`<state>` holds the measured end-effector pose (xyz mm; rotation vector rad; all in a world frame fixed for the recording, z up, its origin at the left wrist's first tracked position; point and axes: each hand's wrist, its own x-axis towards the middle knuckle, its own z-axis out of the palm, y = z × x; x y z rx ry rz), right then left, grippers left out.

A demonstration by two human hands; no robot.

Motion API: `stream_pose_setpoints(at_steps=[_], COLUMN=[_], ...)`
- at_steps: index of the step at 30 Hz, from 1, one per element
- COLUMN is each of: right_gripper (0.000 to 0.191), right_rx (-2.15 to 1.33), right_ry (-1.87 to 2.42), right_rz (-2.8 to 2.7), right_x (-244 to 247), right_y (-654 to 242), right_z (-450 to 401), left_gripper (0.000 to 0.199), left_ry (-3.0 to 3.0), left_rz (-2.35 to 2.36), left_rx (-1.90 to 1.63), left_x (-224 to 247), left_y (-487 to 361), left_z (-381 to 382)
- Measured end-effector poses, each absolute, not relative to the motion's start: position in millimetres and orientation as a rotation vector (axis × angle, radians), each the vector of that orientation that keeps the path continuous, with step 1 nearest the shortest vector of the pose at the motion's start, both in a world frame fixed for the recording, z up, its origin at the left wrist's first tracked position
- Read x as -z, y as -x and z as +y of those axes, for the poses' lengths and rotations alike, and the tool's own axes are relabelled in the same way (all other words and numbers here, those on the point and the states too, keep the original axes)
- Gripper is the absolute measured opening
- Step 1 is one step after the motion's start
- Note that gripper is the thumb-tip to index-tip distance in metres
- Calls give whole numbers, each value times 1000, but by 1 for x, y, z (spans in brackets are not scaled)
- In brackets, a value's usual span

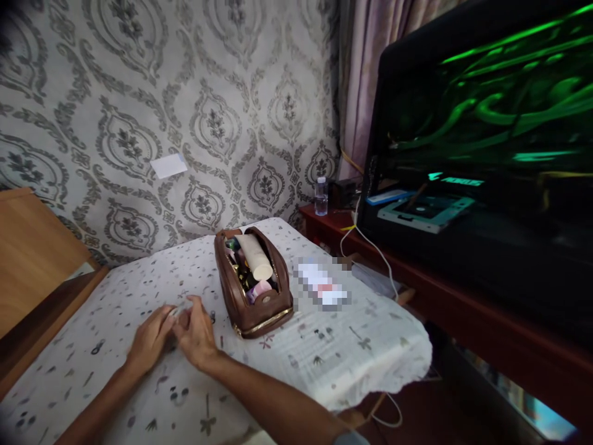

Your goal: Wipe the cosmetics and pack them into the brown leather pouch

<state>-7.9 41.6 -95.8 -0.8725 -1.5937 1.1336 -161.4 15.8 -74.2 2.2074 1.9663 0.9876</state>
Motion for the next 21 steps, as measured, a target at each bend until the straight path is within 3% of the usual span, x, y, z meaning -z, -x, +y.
stream_pose_setpoints(at_steps=[8, 17, 21], right_gripper=[23, 54, 61], right_rx=[-1137, -1801, -1959], right_ry=[763, 415, 329], right_rz=[-1486, -1195, -1062], right_x=[77, 70, 64], right_y=[-8, -2, -4], right_z=[50, 50, 43], left_gripper=[40, 59, 66], left_ry=[-1912, -1326, -1179], left_rz=[2116, 1772, 1924], left_rx=[-784, -973, -1086], left_x=[81, 71, 69], left_y=[193, 146, 124], left_z=[-14, -28, -29])
